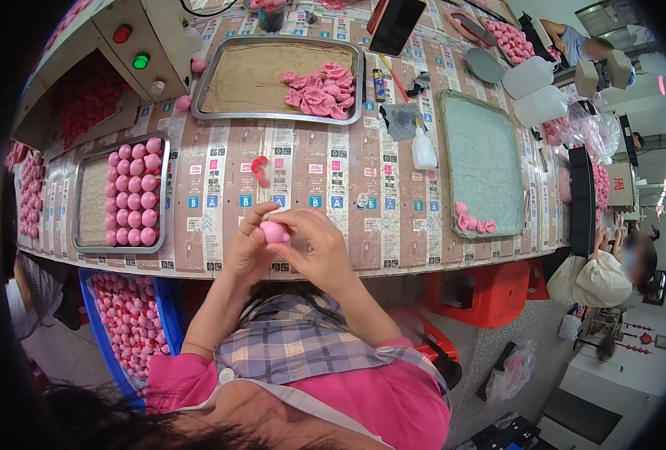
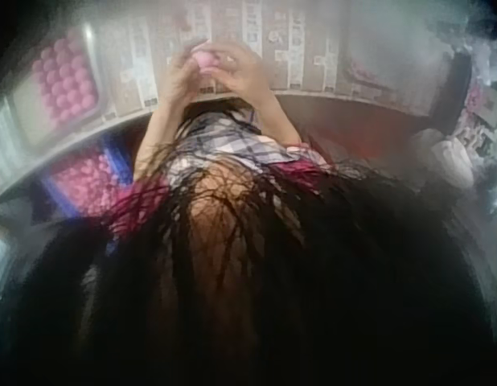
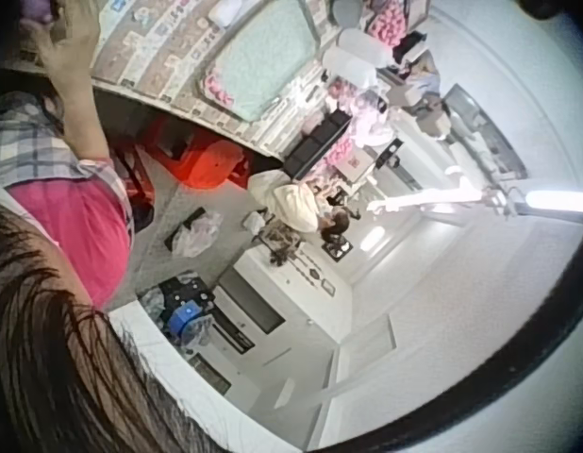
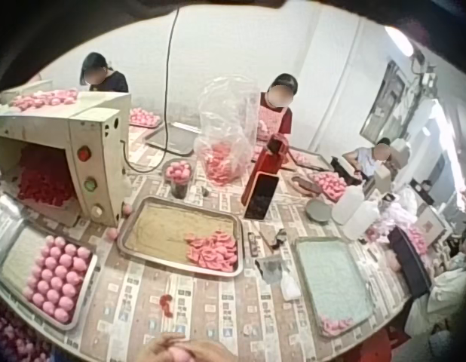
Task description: The person assembles small toy figures by applying glue from a bottle and attaching plastic parts onto pink spheres by hand.
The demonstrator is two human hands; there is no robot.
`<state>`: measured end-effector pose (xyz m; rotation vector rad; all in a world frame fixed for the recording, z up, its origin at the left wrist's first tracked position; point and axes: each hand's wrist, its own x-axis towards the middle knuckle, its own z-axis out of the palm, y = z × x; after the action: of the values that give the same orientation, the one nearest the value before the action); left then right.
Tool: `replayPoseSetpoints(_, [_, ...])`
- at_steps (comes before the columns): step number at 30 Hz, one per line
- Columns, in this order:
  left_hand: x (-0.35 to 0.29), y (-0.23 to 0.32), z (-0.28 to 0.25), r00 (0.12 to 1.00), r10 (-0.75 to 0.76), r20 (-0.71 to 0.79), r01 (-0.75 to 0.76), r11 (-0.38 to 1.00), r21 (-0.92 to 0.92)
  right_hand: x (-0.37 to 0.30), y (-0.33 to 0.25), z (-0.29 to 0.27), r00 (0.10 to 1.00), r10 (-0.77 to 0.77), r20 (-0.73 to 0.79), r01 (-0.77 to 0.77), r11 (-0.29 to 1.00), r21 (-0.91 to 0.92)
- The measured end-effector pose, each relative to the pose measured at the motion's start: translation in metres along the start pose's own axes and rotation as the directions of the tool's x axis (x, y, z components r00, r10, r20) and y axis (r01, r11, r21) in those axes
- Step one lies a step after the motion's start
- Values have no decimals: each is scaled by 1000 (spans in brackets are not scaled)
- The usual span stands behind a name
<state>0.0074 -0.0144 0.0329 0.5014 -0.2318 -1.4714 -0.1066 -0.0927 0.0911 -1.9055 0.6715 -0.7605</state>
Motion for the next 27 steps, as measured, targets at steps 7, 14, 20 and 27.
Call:
replayPoseSetpoints(7, [-3,35,11,958,241,156,-208,209,955,-1,11,-2,982,-164,95,171,982,-74])
replayPoseSetpoints(14, [-7,14,11,984,168,54,-167,789,591,-7,17,2,950,-312,-11,311,947,-77])
replayPoseSetpoints(20, [-9,9,12,989,149,16,-135,837,531,-8,17,2,945,-326,-5,325,942,-80])
replayPoseSetpoints(27, [-9,8,17,984,177,22,-160,820,550,-9,15,-1,951,-310,16,310,949,-55])
